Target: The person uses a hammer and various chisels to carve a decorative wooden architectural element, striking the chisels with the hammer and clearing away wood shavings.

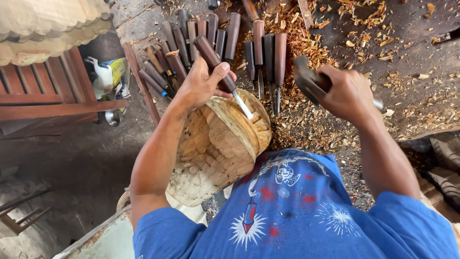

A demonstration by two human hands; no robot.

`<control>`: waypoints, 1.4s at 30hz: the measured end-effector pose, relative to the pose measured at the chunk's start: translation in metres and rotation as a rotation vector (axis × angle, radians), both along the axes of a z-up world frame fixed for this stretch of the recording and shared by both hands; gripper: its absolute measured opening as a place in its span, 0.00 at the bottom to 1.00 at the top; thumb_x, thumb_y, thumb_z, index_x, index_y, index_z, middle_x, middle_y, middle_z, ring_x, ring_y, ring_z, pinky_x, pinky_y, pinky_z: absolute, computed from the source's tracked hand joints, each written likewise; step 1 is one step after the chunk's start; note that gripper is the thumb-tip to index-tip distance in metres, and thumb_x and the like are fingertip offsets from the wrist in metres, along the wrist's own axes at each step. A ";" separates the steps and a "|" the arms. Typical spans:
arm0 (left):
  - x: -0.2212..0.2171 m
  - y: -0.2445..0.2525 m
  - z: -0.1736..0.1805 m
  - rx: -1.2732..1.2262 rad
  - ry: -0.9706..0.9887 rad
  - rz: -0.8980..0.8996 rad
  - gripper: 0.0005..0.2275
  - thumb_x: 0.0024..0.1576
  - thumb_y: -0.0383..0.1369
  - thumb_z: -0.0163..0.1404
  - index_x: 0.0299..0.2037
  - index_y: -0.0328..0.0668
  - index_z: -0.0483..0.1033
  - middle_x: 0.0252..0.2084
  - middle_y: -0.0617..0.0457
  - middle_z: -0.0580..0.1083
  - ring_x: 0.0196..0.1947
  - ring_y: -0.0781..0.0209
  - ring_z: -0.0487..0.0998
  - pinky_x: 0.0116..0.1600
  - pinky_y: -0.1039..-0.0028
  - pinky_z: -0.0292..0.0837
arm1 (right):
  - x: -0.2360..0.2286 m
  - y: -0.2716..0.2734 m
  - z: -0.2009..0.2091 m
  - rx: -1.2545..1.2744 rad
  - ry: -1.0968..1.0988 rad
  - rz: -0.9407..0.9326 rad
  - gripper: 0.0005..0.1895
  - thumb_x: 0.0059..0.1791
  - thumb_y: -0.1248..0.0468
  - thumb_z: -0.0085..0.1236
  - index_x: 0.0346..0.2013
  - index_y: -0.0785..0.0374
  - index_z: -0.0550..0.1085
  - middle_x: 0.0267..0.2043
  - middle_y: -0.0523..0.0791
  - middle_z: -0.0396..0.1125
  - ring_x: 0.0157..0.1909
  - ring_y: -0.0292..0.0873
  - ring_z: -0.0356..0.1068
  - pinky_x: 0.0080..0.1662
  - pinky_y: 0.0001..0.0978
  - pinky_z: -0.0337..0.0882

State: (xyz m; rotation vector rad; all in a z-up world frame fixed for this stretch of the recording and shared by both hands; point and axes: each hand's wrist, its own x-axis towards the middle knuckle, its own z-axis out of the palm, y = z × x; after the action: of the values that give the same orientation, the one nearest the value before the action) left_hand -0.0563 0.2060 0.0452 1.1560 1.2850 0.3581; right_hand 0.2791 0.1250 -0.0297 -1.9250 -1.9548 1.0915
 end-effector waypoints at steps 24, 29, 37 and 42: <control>-0.001 0.003 0.009 0.012 0.064 0.029 0.39 0.52 0.54 0.54 0.64 0.37 0.48 0.46 0.38 0.77 0.45 0.44 0.85 0.39 0.59 0.85 | -0.175 0.191 0.078 0.164 -0.076 0.612 0.23 0.44 0.75 0.59 0.53 0.58 0.78 0.41 0.52 0.75 0.39 0.49 0.75 0.42 0.46 0.75; -0.006 0.003 0.001 -0.010 0.096 0.034 0.33 0.54 0.51 0.52 0.58 0.34 0.52 0.46 0.38 0.79 0.45 0.45 0.86 0.38 0.61 0.85 | -0.188 0.203 0.054 0.287 0.263 0.452 0.28 0.47 0.75 0.52 0.60 0.52 0.75 0.46 0.49 0.75 0.38 0.44 0.77 0.40 0.39 0.77; -0.003 0.002 -0.004 -0.023 0.055 0.075 0.28 0.54 0.46 0.54 0.55 0.36 0.56 0.44 0.38 0.79 0.43 0.46 0.86 0.38 0.62 0.85 | -0.171 0.195 0.064 0.221 0.049 0.453 0.22 0.44 0.72 0.58 0.53 0.57 0.77 0.37 0.51 0.75 0.35 0.49 0.75 0.35 0.44 0.74; 0.001 -0.001 -0.001 -0.063 0.046 0.100 0.25 0.55 0.45 0.54 0.51 0.36 0.57 0.43 0.38 0.79 0.42 0.46 0.86 0.39 0.60 0.85 | -0.157 0.182 0.067 0.409 0.180 0.424 0.26 0.38 0.72 0.61 0.52 0.56 0.78 0.35 0.50 0.75 0.34 0.50 0.75 0.34 0.45 0.72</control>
State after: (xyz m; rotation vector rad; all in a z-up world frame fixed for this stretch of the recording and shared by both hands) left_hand -0.0557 0.2052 0.0439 1.0542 1.3884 0.3634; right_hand 0.1226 0.3066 0.0372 -1.1989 -2.3151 0.8249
